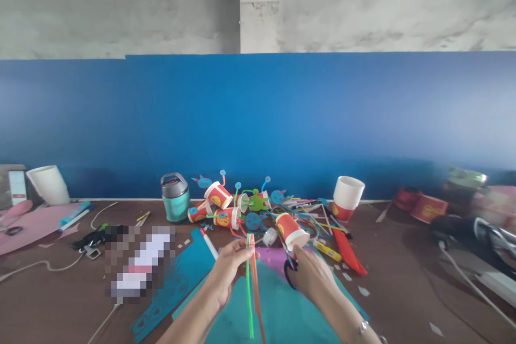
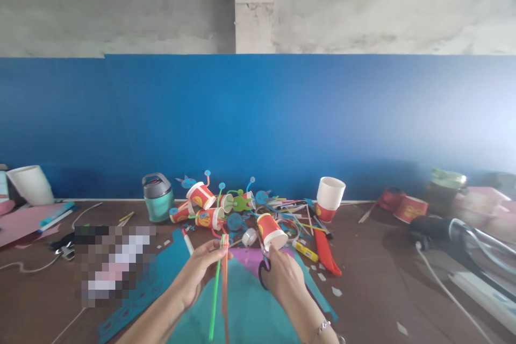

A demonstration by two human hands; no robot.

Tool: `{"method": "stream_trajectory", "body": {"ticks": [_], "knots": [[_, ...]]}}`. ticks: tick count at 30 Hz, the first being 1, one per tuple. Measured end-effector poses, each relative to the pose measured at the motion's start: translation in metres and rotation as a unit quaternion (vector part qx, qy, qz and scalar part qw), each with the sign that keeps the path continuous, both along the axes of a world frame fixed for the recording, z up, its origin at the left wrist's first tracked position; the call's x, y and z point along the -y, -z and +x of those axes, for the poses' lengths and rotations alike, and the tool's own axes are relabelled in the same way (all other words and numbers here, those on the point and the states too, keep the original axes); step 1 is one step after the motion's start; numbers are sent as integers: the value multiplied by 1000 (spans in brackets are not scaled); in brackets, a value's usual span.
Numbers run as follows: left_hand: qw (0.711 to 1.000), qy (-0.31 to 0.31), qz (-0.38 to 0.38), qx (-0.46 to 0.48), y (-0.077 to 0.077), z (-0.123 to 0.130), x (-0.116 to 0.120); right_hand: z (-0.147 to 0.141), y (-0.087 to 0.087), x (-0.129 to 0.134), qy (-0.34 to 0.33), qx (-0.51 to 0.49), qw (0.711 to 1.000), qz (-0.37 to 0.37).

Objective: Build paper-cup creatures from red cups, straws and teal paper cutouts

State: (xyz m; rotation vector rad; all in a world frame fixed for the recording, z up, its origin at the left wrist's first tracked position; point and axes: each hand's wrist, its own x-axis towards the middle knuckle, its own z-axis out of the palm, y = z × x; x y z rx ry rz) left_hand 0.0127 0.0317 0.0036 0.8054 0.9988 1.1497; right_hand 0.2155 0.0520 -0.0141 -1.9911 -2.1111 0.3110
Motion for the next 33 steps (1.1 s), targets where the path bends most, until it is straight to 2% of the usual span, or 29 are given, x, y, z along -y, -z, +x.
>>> {"method": "stream_trajectory", "body": {"ticks": [3, 7, 12, 14, 17, 20, 23, 27, 30, 33], "knots": [[1000, 21, 7, 11, 2, 2, 2, 1, 7, -2, 7, -27, 1000, 1], [999, 26, 17, -44, 4, 6, 5, 4, 16, -7, 21, -186, 982, 17], [998, 7, 23, -58, 7, 13, 7, -3, 5, -4, -24, -282, 958, 48], [997, -3, 35, -73, 8, 15, 7, -11, -4, 2, -73, -361, 928, 63], [992, -16, 67, -105, 8, 17, 7, -23, -10, 11, -109, -456, 881, 63], [986, -32, 99, -128, 8, 19, 7, -29, -11, 16, -130, -497, 858, 35], [985, -33, 113, -128, 9, 21, 7, -31, -10, 17, -117, -529, 840, -10], [989, 6, 109, -99, 16, 24, 6, -32, -13, 20, -75, -575, 812, -66], [993, 39, 78, -78, 22, 26, 5, -34, -17, 24, -82, -610, 784, -81], [995, 61, 40, -60, 20, 26, 8, -35, -19, 26, -78, -649, 752, -89]]}}
